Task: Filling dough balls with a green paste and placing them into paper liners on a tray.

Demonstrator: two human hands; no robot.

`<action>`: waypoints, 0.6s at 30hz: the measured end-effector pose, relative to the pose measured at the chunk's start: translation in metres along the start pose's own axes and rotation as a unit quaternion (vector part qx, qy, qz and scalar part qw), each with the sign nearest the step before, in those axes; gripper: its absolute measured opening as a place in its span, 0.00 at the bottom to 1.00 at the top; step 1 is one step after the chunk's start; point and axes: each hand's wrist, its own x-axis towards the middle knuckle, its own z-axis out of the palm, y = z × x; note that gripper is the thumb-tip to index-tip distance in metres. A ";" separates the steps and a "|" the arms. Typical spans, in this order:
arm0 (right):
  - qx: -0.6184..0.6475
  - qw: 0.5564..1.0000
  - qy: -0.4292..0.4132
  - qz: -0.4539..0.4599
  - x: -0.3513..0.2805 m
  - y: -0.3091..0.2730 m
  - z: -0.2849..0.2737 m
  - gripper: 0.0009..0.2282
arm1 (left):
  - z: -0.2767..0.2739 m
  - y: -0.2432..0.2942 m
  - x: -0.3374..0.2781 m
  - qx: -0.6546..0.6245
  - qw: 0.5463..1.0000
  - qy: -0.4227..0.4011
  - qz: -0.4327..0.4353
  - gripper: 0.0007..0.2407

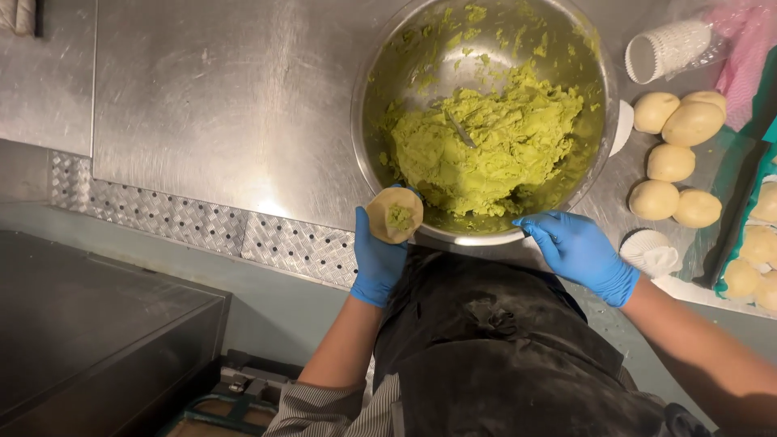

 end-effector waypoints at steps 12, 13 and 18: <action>0.229 0.972 -0.047 -0.024 0.021 0.007 -0.019 0.06 | 0.005 0.001 0.003 0.018 1.000 0.004 -0.013 0.36; 0.230 0.972 -0.049 -0.026 0.020 0.010 -0.021 0.06 | 0.000 0.001 0.004 0.018 1.000 0.006 -0.010 0.36; 0.213 0.977 -0.011 0.032 0.017 0.016 -0.015 0.06 | 0.007 0.001 0.002 0.005 0.999 0.030 -0.025 0.37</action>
